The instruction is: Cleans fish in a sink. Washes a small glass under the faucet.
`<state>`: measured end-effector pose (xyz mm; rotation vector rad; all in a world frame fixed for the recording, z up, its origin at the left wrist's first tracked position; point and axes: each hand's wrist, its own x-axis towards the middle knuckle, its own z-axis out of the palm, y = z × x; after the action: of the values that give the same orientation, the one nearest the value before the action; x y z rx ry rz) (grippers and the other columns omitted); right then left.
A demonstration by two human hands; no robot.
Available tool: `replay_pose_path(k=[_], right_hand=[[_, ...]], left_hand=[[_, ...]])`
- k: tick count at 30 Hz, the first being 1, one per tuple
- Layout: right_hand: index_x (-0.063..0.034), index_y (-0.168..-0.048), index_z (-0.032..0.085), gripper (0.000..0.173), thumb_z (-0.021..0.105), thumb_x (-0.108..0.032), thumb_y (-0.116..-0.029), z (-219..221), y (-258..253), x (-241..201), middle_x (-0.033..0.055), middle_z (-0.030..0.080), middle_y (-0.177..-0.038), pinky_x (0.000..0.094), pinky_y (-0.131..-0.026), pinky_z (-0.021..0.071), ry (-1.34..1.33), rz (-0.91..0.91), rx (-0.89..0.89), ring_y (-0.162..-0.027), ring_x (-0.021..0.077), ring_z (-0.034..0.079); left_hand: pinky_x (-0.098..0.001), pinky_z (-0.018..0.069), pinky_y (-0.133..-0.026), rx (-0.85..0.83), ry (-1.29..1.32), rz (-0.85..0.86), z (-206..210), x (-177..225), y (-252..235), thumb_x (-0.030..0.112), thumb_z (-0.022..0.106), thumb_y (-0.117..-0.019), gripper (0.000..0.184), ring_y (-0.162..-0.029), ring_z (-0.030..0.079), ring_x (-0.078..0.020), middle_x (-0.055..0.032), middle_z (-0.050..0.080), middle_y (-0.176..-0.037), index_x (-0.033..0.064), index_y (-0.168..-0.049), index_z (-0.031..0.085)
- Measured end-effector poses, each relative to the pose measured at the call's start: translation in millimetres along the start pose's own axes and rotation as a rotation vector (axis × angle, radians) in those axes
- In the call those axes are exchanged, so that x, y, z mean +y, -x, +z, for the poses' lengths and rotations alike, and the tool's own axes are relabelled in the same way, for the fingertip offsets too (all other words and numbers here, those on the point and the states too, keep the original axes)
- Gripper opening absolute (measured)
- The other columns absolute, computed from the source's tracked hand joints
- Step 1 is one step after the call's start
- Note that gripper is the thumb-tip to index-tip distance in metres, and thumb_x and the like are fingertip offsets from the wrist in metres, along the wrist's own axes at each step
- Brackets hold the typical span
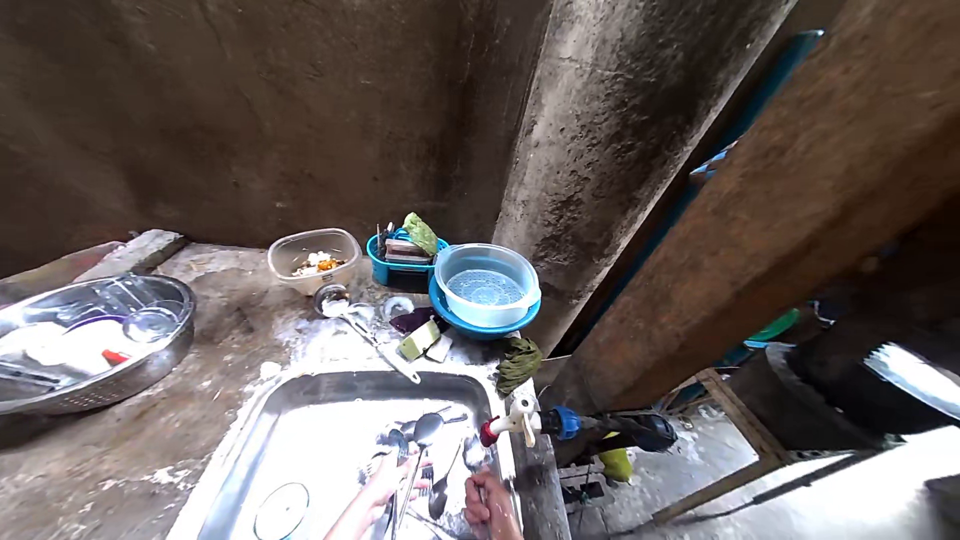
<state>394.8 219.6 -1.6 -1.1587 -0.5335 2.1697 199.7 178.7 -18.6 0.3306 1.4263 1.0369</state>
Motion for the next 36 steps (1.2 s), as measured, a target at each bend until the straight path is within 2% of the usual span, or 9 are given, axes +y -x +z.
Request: replay_pose_path(k=[3, 8, 11, 14, 21, 27, 31, 34, 36], right_hand=[[-0.0114, -0.086, 0.045, 0.037, 0.021, -0.019, -0.1130, -7.0, 12.3, -0.4, -0.0074, 0.042, -0.047, 0.0128, -0.035, 0.0313, 0.020, 0.020, -0.025, -0.034, -0.0015, 0.036], [-0.0067, -0.103, 0.047, 0.022, 0.025, -0.002, -0.1047, -7.7, 8.7, 0.1, -0.0003, 0.057, -0.068, 0.0167, -0.044, 0.0412, 0.024, -0.070, -0.016, -0.048, 0.0036, 0.050], [-0.0164, -0.081, 0.049, 0.040, 0.017, -0.012, -0.1049, -13.4, -20.6, -1.7, -0.0094, 0.048, -0.055, 0.0124, -0.036, 0.0298, -0.310, -0.033, -0.219, -0.038, -0.0027, 0.038], [-0.0198, -0.064, 0.056, 0.036, 0.043, -0.021, -0.0972, -12.4, -43.8, -3.9, -0.0114, 0.042, -0.046, 0.0143, -0.034, 0.0244, -0.458, 0.035, -0.541, -0.035, -0.0041, 0.032], [-0.0241, -0.074, 0.063, 0.022, 0.068, -0.029, -0.0949, 1.6, -57.0, -4.8, -0.0132, 0.055, -0.060, 0.0102, -0.041, 0.0360, -0.376, -0.024, -0.799, -0.045, -0.0057, 0.047], [-0.0248, -0.053, 0.058, 0.041, 0.063, -0.030, -0.0934, -6.3, -54.3, 5.3, -0.0138, 0.041, -0.043, 0.0185, -0.040, 0.0274, -0.289, -0.012, -0.731, -0.038, -0.0024, 0.037], [-0.0258, -0.067, 0.063, 0.032, 0.067, -0.042, -0.0937, -4.0, -58.5, 16.5, -0.0131, 0.053, -0.056, 0.0138, -0.040, 0.0346, -0.380, -0.087, -0.696, -0.043, -0.0035, 0.045], [-0.0167, -0.095, 0.055, 0.019, 0.040, -0.013, -0.1056, 3.8, -51.8, 16.5, -0.0081, 0.065, -0.074, 0.0106, -0.044, 0.0421, -0.268, -0.248, -0.391, -0.047, -0.0039, 0.051], [-0.0079, -0.112, 0.052, 0.025, 0.034, 0.003, -0.0985, 8.7, -51.7, 10.8, -0.0033, 0.072, -0.078, 0.0129, -0.047, 0.0479, -0.156, -0.305, -0.241, -0.050, -0.0015, 0.058]], left_hand=[[-0.0308, 0.0567, -0.066, -0.020, 0.000, -0.023, 7.9, -0.5, 4.0, 0.011, 0.042, -0.1105, 0.033, -0.080, 0.070, -0.0174, -0.0156, 0.069, -0.116, 0.0018, -0.142, 0.040], [-0.0308, 0.0556, -0.068, -0.062, -0.026, -0.035, 12.2, -3.4, 4.5, 0.012, 0.042, -0.1105, 0.031, -0.081, 0.070, -0.0159, -0.0136, 0.069, -0.116, 0.0019, -0.140, 0.042], [-0.0308, 0.0555, -0.069, -0.065, -0.028, -0.033, 13.6, -5.3, 5.3, 0.012, 0.043, -0.1103, 0.029, -0.081, 0.069, -0.0151, -0.0124, 0.071, -0.114, 0.0023, -0.138, 0.045], [-0.0305, 0.0566, -0.068, -0.065, -0.021, -0.026, 12.8, -6.3, 6.2, 0.012, 0.043, -0.1103, 0.027, -0.080, 0.071, -0.0154, -0.0118, 0.072, -0.112, 0.0031, -0.135, 0.046], [-0.0300, 0.0574, -0.067, -0.007, 0.025, 0.004, -4.8, -2.9, 14.3, 0.013, 0.042, -0.1106, 0.028, -0.080, 0.072, -0.0160, -0.0118, 0.072, -0.113, 0.0027, -0.137, 0.045], [-0.0296, 0.0575, -0.064, 0.061, 0.076, 0.069, -29.4, -3.1, 18.0, 0.009, 0.043, -0.1096, 0.025, -0.076, 0.072, -0.0162, -0.0129, 0.073, -0.110, 0.0014, -0.133, 0.047], [-0.0277, 0.0571, -0.062, 0.083, 0.102, 0.078, -33.0, -6.9, 18.1, 0.010, 0.044, -0.1096, 0.025, -0.075, 0.071, -0.0143, -0.0119, 0.073, -0.109, 0.0018, -0.134, 0.045], [-0.0272, 0.0569, -0.062, 0.066, 0.100, 0.062, -30.5, -6.2, 17.7, 0.009, 0.043, -0.1097, 0.024, -0.075, 0.071, -0.0133, -0.0104, 0.073, -0.108, 0.0020, -0.133, 0.046], [-0.0272, 0.0569, -0.063, 0.055, 0.093, 0.058, -29.8, -5.0, 19.0, 0.009, 0.042, -0.1099, 0.026, -0.076, 0.071, -0.0135, -0.0110, 0.073, -0.110, 0.0018, -0.135, 0.045]])
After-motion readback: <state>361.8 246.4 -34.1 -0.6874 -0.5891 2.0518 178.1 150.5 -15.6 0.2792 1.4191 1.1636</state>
